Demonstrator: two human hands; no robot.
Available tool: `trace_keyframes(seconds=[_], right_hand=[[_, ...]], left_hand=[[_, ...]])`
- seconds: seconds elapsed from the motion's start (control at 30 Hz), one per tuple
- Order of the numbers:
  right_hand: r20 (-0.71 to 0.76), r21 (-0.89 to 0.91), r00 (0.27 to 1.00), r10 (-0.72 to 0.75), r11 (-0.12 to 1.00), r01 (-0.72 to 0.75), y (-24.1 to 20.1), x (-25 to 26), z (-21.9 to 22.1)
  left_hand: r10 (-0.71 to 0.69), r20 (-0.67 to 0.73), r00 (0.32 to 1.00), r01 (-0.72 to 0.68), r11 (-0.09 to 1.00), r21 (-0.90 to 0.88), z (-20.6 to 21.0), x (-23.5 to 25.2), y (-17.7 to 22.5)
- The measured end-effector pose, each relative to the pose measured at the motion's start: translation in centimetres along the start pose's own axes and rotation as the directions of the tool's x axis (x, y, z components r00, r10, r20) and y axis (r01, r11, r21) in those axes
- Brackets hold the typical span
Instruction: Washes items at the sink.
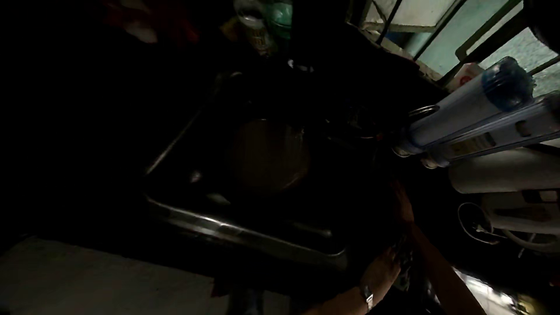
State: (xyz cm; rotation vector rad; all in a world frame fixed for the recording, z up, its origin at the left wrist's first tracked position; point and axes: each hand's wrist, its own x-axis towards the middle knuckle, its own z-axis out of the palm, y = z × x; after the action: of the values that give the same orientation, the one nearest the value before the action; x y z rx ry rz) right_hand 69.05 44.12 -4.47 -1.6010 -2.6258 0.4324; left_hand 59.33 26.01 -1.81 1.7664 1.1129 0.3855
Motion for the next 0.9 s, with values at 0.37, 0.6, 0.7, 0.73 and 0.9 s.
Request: trace_keyframes(seconds=[0.37,0.6,0.7,0.73,0.9], right_hand=[[-0.266,0.149,0.929,0.257,0.963,-0.224,-20.4,-20.3,10.4],[-0.12,0.236,0.964,0.238,0.95,-0.205,-43.0,-8.8,12.9],[-0.037,0.287,0.998,0.048,0.957,-0.036,-50.9,-4.5,14.0],[-0.029,0.304,0.999,-0.016,0.952,0.024,-53.3,-3.0,14.5],[-0.184,0.405,0.949,-0.257,0.86,0.312,-61.7,2.6,17.0]], left_hand=[[0.235,0.133,0.963,-0.262,0.933,0.245,-7.7,-25.2,-14.0],[0.019,-0.358,0.934,0.12,0.924,0.362,-19.1,-39.2,-23.6],[-0.082,-0.443,0.893,0.283,0.868,0.409,-23.4,-44.8,-27.7],[-0.092,-0.464,0.881,0.311,0.852,0.421,-24.8,-46.5,-28.9],[-0.235,-0.534,0.812,0.498,0.755,0.426,-31.3,-50.2,-30.1]])
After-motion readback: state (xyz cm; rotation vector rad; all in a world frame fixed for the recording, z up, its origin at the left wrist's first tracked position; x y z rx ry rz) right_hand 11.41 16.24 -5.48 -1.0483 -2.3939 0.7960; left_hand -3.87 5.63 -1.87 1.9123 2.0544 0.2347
